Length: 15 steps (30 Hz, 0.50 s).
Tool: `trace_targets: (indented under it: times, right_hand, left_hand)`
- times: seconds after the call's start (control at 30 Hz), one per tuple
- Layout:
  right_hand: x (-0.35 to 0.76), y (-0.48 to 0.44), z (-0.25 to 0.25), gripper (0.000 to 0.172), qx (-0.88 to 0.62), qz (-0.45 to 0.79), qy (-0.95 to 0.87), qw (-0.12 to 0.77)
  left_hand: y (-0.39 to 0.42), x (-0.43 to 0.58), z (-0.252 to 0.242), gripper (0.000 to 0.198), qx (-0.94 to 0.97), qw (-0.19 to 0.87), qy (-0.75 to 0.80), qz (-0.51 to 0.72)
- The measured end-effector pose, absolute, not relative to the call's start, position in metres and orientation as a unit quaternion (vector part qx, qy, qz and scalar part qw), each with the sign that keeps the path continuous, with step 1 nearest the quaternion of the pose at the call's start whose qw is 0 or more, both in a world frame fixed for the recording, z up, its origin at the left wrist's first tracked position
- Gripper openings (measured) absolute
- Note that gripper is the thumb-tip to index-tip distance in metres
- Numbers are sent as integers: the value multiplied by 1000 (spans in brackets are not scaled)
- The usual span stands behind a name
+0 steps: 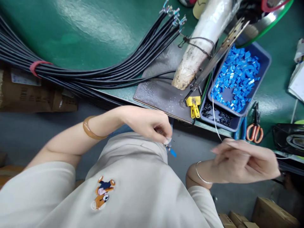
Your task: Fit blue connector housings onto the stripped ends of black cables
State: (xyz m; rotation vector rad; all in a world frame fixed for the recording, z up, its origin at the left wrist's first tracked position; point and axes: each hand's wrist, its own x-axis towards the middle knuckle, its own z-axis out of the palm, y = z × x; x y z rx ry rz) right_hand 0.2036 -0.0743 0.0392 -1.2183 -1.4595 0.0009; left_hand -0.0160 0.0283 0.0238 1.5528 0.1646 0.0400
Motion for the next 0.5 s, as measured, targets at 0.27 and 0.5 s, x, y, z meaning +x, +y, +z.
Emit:
trace_targets:
  times: [0.27, 0.5]
  right_hand:
    - [188, -77, 38, 6, -585, -72, -659, 467]
    - [176, -70, 30, 10, -612, 26, -674, 412]
  left_hand:
    - [-37, -16, 48, 24, 934, 309, 153, 92]
    - [-19, -18, 8, 13, 514, 709, 399, 274]
